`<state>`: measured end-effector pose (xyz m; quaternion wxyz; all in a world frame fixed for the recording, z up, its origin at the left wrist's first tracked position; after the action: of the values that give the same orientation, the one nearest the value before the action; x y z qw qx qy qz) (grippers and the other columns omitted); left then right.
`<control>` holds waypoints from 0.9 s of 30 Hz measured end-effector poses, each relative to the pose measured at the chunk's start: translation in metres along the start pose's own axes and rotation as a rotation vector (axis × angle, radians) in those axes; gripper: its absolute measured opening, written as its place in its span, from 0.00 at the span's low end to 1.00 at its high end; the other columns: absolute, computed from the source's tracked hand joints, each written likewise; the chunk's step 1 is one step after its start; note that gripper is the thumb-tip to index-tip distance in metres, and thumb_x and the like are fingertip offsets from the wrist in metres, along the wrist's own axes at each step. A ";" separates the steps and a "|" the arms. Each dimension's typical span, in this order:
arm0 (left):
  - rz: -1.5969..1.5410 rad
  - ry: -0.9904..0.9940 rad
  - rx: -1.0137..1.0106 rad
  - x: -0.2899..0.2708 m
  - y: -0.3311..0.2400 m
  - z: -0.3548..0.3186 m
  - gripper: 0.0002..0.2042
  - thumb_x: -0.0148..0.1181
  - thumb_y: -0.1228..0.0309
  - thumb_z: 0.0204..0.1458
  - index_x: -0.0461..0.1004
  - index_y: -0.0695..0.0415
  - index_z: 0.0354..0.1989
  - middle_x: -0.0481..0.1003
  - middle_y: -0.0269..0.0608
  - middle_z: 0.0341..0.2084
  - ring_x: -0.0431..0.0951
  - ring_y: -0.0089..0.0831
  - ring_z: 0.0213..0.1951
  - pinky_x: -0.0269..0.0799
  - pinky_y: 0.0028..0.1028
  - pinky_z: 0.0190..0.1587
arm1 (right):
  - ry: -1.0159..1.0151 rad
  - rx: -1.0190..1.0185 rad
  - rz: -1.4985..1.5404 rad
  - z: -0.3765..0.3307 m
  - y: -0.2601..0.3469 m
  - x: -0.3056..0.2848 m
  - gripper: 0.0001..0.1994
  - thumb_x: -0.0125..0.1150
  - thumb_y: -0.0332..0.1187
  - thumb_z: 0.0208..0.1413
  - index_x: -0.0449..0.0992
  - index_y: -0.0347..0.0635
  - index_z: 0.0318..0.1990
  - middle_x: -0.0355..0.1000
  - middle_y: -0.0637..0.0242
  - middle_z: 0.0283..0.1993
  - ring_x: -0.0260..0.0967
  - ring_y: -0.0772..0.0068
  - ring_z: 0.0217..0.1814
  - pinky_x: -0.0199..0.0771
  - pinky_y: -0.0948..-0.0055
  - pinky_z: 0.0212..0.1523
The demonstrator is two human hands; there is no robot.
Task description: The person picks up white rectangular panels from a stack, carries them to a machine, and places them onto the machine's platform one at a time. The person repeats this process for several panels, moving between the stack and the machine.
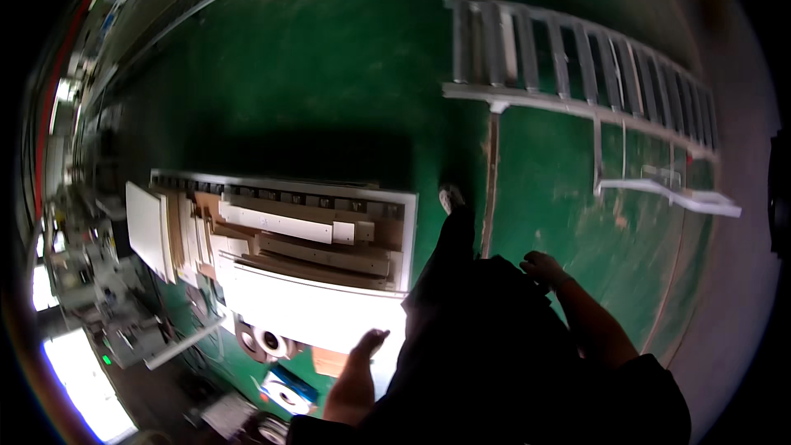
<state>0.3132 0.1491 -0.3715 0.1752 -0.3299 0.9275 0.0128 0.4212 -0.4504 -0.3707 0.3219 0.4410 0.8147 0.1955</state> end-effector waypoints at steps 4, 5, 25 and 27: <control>-0.255 -0.325 0.488 -0.137 -0.249 -0.011 0.21 0.58 0.56 0.62 0.76 0.63 0.53 0.78 0.56 0.48 0.77 0.44 0.54 0.71 0.37 0.55 | -0.100 -0.264 -0.301 0.127 -0.016 -0.082 0.18 0.58 0.45 0.61 0.77 0.38 0.44 0.78 0.51 0.42 0.77 0.55 0.43 0.75 0.57 0.47; -0.175 -0.542 0.563 -0.179 -0.309 -0.042 0.18 0.58 0.60 0.62 0.75 0.61 0.53 0.79 0.52 0.45 0.78 0.39 0.49 0.72 0.34 0.53 | -0.189 -0.176 -0.201 0.126 0.018 -0.126 0.16 0.59 0.44 0.61 0.77 0.38 0.42 0.78 0.52 0.39 0.77 0.56 0.41 0.75 0.58 0.45; -0.754 -0.419 0.046 -0.368 -0.341 -0.040 0.21 0.57 0.56 0.63 0.77 0.62 0.53 0.81 0.47 0.45 0.79 0.37 0.51 0.73 0.34 0.54 | 0.152 -0.231 -0.497 0.424 0.507 -0.195 0.21 0.60 0.52 0.59 0.81 0.43 0.42 0.79 0.49 0.47 0.75 0.44 0.52 0.74 0.52 0.52; -0.904 -0.452 0.004 -0.375 -0.343 -0.020 0.22 0.57 0.56 0.63 0.76 0.62 0.56 0.80 0.44 0.46 0.78 0.31 0.48 0.72 0.30 0.52 | 0.160 -0.294 -0.679 0.486 0.574 -0.213 0.20 0.59 0.51 0.59 0.81 0.43 0.43 0.78 0.48 0.48 0.75 0.42 0.52 0.75 0.52 0.52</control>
<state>0.7890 0.1057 -0.1958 0.3603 -0.6872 0.6308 0.0051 1.1860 -0.3063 -0.2982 0.3636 0.0784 0.9002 0.2263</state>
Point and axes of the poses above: each hand's wrist, its own z-axis towards the middle knuckle, its own x-axis out of the palm, y = z × x, the point moved 8 cm from there along z, towards the middle knuckle
